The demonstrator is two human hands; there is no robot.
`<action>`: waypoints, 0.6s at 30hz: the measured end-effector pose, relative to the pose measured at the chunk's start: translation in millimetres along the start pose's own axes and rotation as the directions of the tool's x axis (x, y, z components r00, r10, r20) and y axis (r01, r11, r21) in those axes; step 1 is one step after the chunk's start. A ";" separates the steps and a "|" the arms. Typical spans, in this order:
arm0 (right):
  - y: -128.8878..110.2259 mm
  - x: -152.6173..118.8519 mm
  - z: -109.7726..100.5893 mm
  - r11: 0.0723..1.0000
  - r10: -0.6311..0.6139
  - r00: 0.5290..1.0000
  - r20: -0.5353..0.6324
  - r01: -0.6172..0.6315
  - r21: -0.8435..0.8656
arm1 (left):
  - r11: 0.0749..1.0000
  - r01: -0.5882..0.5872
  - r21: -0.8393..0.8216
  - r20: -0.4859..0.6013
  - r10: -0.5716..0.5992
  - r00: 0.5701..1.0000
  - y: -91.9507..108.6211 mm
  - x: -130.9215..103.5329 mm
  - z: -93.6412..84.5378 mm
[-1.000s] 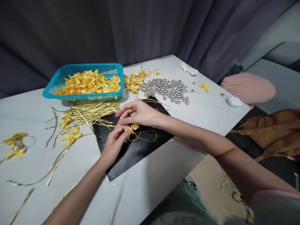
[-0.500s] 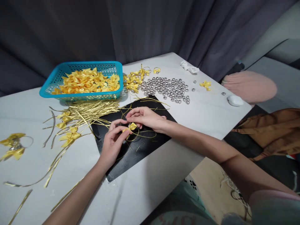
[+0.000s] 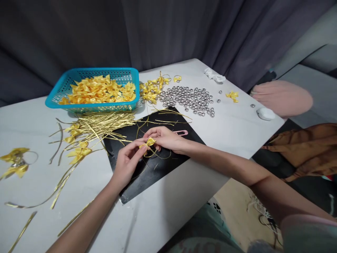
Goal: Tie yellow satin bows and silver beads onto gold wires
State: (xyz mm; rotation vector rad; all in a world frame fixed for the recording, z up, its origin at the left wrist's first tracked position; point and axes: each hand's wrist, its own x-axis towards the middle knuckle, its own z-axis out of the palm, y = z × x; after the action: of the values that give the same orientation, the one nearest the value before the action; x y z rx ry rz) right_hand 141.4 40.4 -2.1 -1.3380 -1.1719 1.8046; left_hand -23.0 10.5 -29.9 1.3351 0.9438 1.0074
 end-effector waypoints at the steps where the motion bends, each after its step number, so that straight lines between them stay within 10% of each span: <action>1: 0.5 -0.7 0.3 1.000 0.007 1.000 -0.005 -0.007 -0.001 | 1.000 0.007 -0.006 -0.003 -0.007 1.000 0.1 -0.1 -0.1; 13: 17.0 -21.7 -4.4 0.995 -0.100 0.974 -0.202 0.101 -0.006 | 0.998 0.050 -0.043 -0.012 -0.051 0.999 -0.4 1.8 1.1; 15: 21.4 -30.4 -3.3 0.971 -0.240 0.917 -0.318 0.220 -0.098 | 0.997 0.053 -0.049 -0.017 -0.054 0.998 0.4 1.1 0.7; 18: 28.4 -43.5 -1.5 0.738 -0.652 0.693 -0.308 0.487 -0.467 | 0.996 0.060 -0.060 -0.017 -0.061 0.998 1.8 0.5 -0.2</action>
State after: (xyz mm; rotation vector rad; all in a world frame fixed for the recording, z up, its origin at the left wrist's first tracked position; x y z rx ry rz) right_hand 157.5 -8.4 -9.6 -1.2750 -1.4721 0.7839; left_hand -23.1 11.0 -28.1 1.2428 0.9557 0.9956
